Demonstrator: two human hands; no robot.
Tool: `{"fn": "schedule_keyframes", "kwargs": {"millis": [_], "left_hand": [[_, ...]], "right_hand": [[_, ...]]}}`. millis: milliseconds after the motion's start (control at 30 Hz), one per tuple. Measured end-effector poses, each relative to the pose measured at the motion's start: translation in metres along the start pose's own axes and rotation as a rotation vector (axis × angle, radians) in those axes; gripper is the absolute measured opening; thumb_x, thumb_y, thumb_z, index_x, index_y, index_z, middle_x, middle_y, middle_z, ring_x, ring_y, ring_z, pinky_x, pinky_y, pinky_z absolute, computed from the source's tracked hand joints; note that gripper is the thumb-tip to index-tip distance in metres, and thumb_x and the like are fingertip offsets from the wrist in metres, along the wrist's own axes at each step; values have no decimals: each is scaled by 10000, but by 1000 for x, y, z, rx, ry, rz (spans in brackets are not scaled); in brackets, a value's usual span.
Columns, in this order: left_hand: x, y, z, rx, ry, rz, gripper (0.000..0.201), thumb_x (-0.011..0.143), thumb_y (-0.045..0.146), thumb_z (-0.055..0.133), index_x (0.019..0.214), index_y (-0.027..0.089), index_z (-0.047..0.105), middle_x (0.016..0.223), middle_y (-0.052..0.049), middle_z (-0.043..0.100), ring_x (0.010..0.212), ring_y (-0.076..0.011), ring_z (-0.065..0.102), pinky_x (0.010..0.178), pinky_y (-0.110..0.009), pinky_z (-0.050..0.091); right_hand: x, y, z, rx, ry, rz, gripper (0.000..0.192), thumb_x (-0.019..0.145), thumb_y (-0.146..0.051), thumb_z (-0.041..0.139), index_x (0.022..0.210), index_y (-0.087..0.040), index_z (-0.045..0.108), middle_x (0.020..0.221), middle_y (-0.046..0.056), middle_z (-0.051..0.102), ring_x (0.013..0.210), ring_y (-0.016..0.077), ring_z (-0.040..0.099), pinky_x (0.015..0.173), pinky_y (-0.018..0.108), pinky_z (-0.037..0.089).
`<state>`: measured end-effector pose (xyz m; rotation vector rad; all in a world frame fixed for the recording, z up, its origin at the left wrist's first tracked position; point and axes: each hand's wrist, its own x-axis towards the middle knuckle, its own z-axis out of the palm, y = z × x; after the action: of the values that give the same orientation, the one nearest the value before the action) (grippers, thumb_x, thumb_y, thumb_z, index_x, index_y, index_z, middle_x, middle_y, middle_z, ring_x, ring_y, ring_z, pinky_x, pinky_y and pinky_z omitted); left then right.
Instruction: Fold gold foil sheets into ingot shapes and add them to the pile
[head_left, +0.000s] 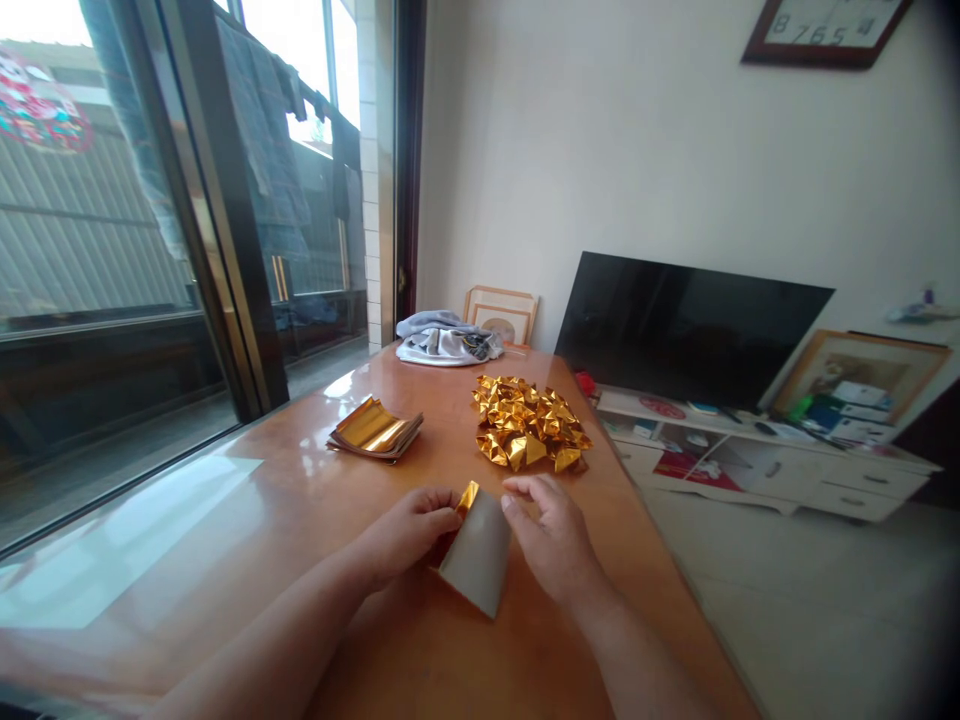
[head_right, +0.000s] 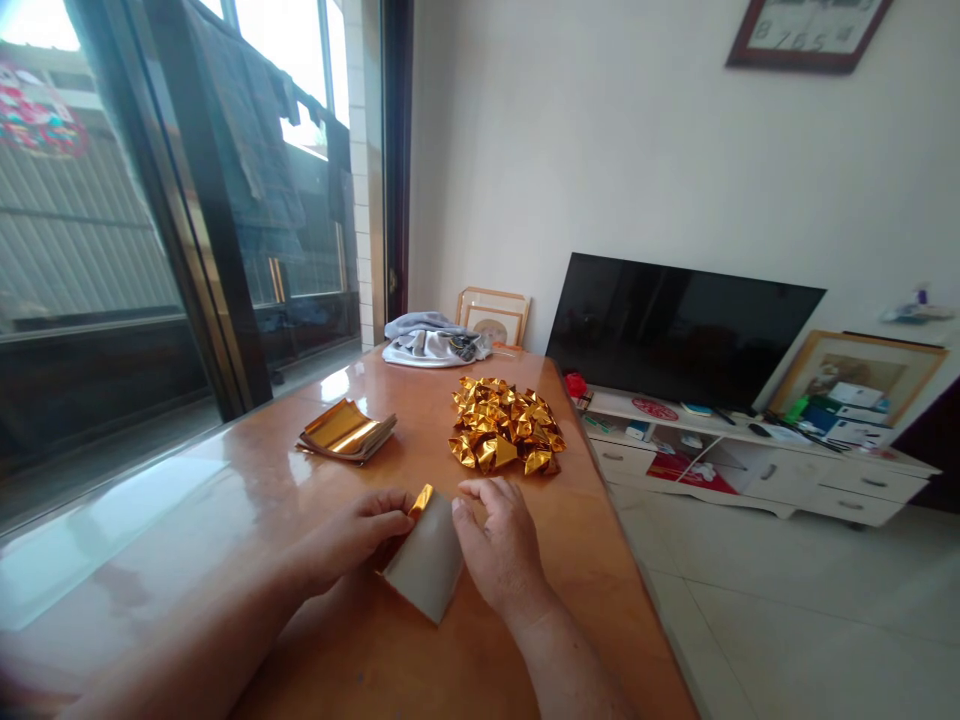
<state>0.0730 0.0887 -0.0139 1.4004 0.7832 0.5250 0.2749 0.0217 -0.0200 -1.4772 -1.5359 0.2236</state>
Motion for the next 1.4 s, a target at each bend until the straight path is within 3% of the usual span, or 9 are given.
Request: {"fn": "schedule_keyframes", "kwargs": {"millis": [133, 233, 367, 500, 700, 833, 1000, 1300, 1400], "left_hand": [[-4, 3, -3, 130, -75, 1, 247, 844, 405, 620, 816, 166, 678, 665, 23, 586, 589, -128, 474, 548, -247, 336], [-4, 3, -4, 196, -87, 64, 299, 873, 441, 598, 912, 178, 735, 875, -19, 704, 781, -183, 588, 703, -274, 432], [1, -2, -5, 190, -62, 73, 397, 883, 512, 605, 1107, 191, 670, 966, -28, 689, 823, -182, 589, 711, -268, 446], [7, -9, -6, 244, 37, 119, 378, 879, 539, 617, 1001, 182, 598, 842, 9, 588, 729, -140, 503, 610, -224, 391], [7, -8, -6, 346, 28, 153, 397, 932, 569, 522, 903, 176, 574, 801, 16, 533, 707, -132, 457, 589, -223, 372], [7, -8, -5, 384, 47, 157, 420, 950, 581, 474, 872, 183, 582, 767, 19, 531, 693, -140, 471, 586, -233, 383], [9, -6, -7, 417, 141, 156, 430, 967, 564, 423, 893, 190, 624, 846, -15, 647, 812, -189, 582, 700, -271, 452], [5, 1, -14, 324, 211, 117, 261, 888, 397, 465, 903, 187, 619, 876, -39, 705, 893, -231, 666, 771, -314, 486], [9, -5, -19, 429, 282, 147, 173, 834, 325, 505, 874, 191, 606, 858, -29, 691, 826, -211, 640, 726, -303, 473]], "right_hand": [[1, 6, 7, 308, -174, 258, 336, 850, -304, 636, 1164, -195, 685, 1079, 69, 715, 989, 230, 659, 862, 345, 510], [-1, 5, 12, 501, -270, 385, 422, 828, -295, 639, 1234, -181, 640, 1003, 52, 713, 866, 199, 657, 739, 304, 503], [-2, 4, 16, 503, -278, 405, 415, 796, -269, 648, 1199, -168, 636, 765, -25, 610, 687, 147, 566, 626, 258, 419], [-3, 2, 16, 534, -294, 447, 401, 790, -268, 630, 1178, -164, 626, 726, -42, 564, 654, 133, 511, 600, 249, 375], [-3, 2, 16, 560, -286, 508, 321, 786, -304, 603, 1076, -170, 644, 730, -30, 617, 629, 133, 498, 585, 251, 360], [-4, 6, 18, 533, -280, 526, 275, 754, -287, 609, 1001, -172, 653, 715, -34, 621, 624, 129, 496, 580, 245, 349], [-5, 16, 23, 456, -265, 491, 231, 731, -258, 594, 946, -184, 628, 691, -45, 606, 603, 126, 490, 565, 237, 346], [-3, 37, 24, 26, -241, 391, 143, 756, -225, 562, 869, -213, 648, 658, -33, 627, 605, 151, 538, 565, 242, 356], [-2, 40, 21, -68, -245, 374, 120, 759, -206, 568, 849, -223, 646, 640, -39, 624, 598, 151, 538, 572, 243, 347]]}}
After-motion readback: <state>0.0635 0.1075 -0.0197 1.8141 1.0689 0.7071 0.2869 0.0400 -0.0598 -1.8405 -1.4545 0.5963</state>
